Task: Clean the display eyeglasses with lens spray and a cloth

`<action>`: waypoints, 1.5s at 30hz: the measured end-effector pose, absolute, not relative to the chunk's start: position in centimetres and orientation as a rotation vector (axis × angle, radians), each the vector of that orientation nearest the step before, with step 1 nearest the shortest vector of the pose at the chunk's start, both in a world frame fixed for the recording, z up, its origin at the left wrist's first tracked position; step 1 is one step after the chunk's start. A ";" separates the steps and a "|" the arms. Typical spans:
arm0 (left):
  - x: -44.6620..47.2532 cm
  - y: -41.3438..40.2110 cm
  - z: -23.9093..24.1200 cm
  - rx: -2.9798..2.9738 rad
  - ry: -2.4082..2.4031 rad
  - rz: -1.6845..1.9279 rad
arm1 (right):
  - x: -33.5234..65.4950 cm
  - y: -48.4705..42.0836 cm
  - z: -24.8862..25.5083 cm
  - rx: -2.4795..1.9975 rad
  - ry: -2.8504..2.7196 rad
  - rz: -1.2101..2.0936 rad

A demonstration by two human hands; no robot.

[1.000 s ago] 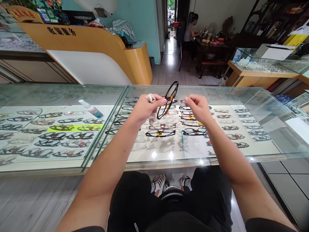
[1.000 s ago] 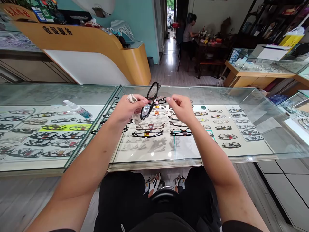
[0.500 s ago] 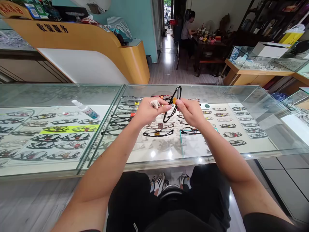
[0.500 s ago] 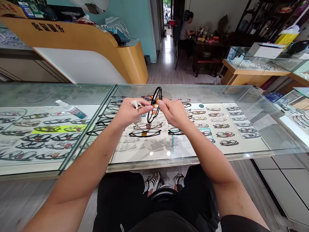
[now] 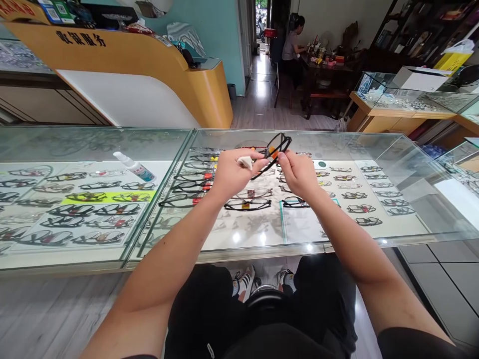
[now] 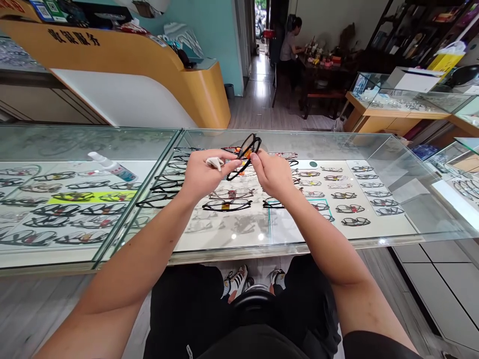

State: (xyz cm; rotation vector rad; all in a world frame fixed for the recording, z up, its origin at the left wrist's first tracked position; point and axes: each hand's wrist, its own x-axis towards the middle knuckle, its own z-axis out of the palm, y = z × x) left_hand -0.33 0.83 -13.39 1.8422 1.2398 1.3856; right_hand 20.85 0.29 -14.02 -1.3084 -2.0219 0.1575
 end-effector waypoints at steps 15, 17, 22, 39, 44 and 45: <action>0.0 1.5 -13.5 1.363 1.061 1.413 | 21.1 0.9 -14.8 -1.042 -1.772 0.500; -0.2 1.6 -13.4 1.347 1.072 1.402 | 21.6 1.2 -14.6 -1.063 -1.703 0.462; -0.8 2.2 -13.7 1.479 1.105 1.398 | 23.1 2.0 -14.0 -1.093 -1.545 0.370; -1.3 2.0 -13.3 1.585 1.023 1.290 | 23.1 1.3 -13.8 -1.018 -1.829 0.019; -1.0 1.5 -12.9 1.639 1.025 1.267 | 22.0 1.0 -14.2 -0.911 -2.161 -0.217; -0.9 1.5 -12.9 1.644 1.030 1.272 | 22.0 1.1 -14.3 -0.920 -2.162 -0.236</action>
